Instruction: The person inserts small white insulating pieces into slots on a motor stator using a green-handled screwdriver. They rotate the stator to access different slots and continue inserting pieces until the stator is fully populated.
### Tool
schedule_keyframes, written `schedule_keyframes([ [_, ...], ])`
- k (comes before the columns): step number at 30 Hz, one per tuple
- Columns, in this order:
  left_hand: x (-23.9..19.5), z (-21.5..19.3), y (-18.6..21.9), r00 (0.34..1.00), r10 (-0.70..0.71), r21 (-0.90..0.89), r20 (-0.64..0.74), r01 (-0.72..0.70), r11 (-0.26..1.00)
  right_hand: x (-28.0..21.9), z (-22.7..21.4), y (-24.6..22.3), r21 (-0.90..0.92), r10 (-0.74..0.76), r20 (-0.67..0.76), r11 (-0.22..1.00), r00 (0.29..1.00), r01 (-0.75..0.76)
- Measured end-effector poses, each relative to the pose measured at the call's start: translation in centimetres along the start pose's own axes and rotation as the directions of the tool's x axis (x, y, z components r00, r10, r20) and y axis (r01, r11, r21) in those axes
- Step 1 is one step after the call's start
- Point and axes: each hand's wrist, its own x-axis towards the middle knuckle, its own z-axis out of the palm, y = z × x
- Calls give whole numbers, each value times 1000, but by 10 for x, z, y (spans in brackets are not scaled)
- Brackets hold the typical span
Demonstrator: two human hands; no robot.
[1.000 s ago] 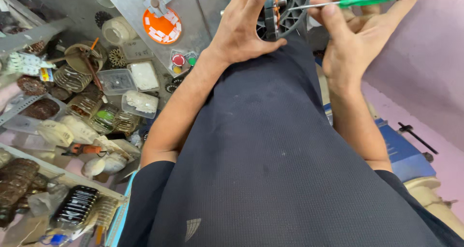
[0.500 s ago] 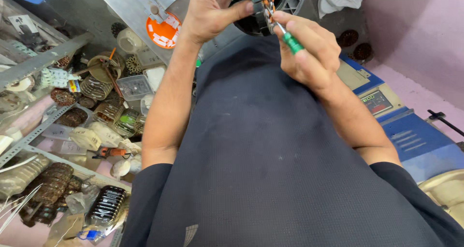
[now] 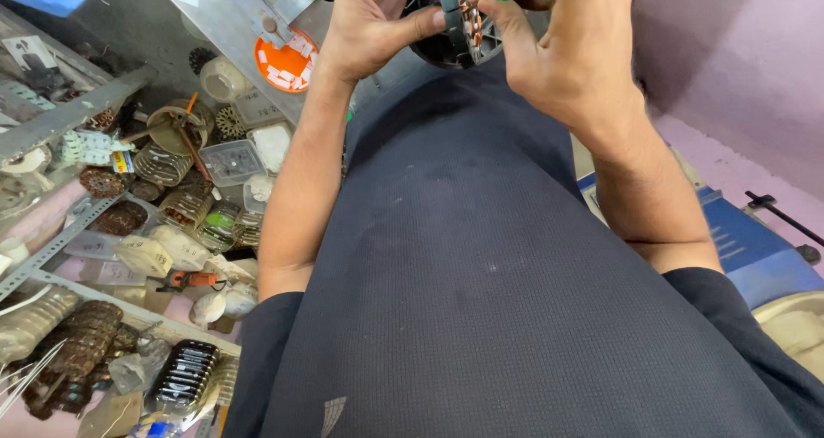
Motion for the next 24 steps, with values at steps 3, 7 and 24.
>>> schedule_keyframes([
  [3, 1, 3, 7, 1000, 18, 36, 8, -19, 999, -4, 3, 2, 214, 103, -68, 973, 992, -87],
  [7, 3, 6, 13, 1000, 7, 126, -12, -6, 992, -15, 12, 15, 453, 207, -135, 883, 969, -125],
  [24, 18, 24, 48, 998, 51, 197, -22, -45, 979, 34, 5, 20, 179, -225, 19, 959, 974, 218],
])
